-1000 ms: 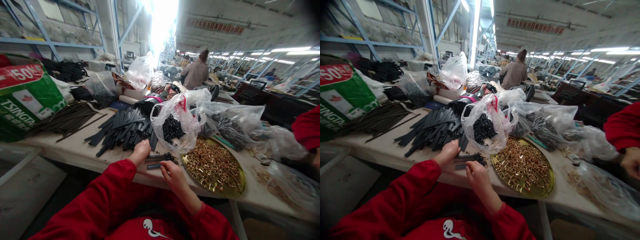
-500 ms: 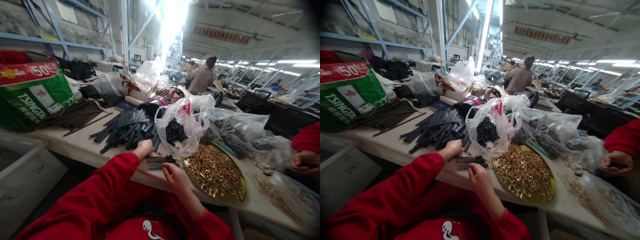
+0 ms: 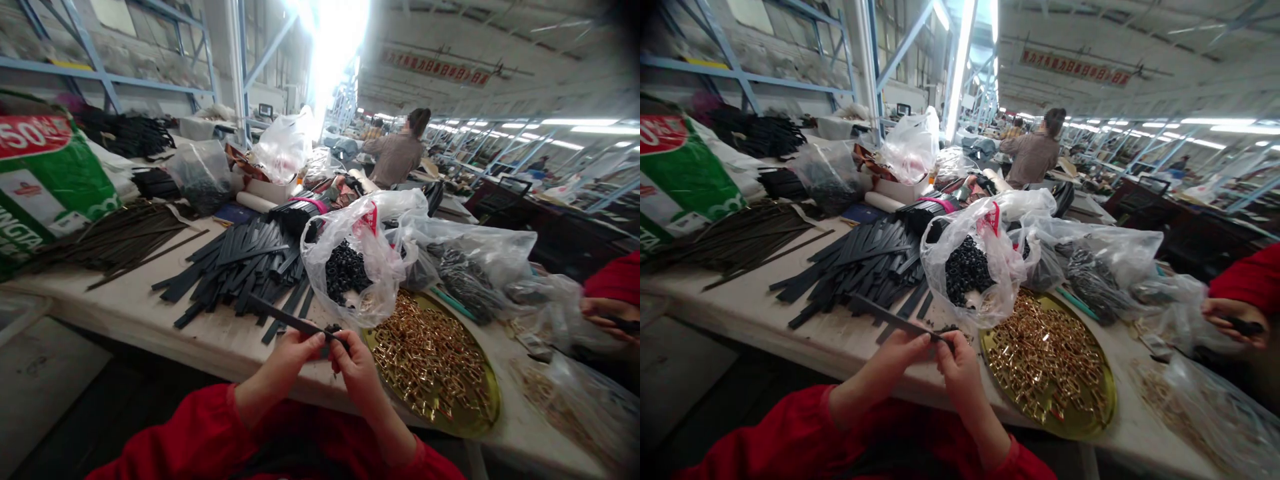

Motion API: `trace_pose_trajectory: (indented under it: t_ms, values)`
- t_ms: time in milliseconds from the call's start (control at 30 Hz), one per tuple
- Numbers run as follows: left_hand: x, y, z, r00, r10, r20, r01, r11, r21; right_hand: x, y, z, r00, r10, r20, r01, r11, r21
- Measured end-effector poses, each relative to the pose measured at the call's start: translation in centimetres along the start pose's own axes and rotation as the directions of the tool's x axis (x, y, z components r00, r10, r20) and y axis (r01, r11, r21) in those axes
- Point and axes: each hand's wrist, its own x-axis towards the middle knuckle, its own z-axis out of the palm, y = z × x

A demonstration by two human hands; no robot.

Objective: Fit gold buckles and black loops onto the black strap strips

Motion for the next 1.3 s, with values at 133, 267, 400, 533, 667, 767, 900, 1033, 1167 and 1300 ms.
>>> trace_pose_trajectory:
  t_ms: [133,267,400,533,667,767,900,1033,1167,1300]
  values:
    - [-0.9,2.9,0.2,0.97,0.119,0.211,-0.211,0.842,0.497,1.1,-0.9,-4.0,0.995,0.092,0.044,-0.091,0.995,-0.029]
    - [2.0,5.0,-0.9,0.917,0.273,0.291,-0.394,0.503,0.77,3.6,-1.9,-5.4,0.961,0.084,0.262,-0.062,0.994,-0.09]
    - [5.6,4.7,-2.3,0.979,0.006,0.204,-0.166,0.607,0.777,9.5,-1.8,-6.5,0.987,0.003,0.162,0.05,0.946,-0.32]
    - [7.0,4.8,-2.9,0.942,-0.319,0.107,0.294,0.935,0.197,16.4,0.1,-7.7,0.982,-0.12,-0.148,-0.057,0.557,-0.829]
    - [7.5,5.2,-2.5,0.867,-0.482,0.125,0.497,0.82,-0.284,19.6,2.3,-7.4,0.979,-0.044,-0.2,-0.184,0.238,-0.954]
    - [7.3,5.0,-2.2,0.859,-0.502,0.1,0.505,0.8,-0.324,19.7,2.9,-7.6,0.983,-0.083,-0.162,-0.142,0.209,-0.968]
    - [6.2,4.8,-1.5,0.867,-0.488,0.103,0.496,0.821,-0.282,17.2,1.9,-8.1,0.971,-0.179,-0.159,-0.038,0.54,-0.841]
    - [4.9,4.2,-0.5,0.935,-0.336,0.111,0.345,0.935,-0.079,11.0,-0.6,-6.4,0.992,0.035,-0.121,-0.042,0.997,-0.059]
    - [3.6,3.1,0.3,0.996,-0.049,0.073,0.034,0.98,0.197,4.5,-2.6,-4.0,0.968,0.246,0.049,-0.235,0.824,0.516]
    - [1.7,3.2,0.8,0.996,0.066,0.053,-0.083,0.9,0.428,1.4,-3.4,-3.0,0.961,0.277,0.01,-0.22,0.738,0.639]
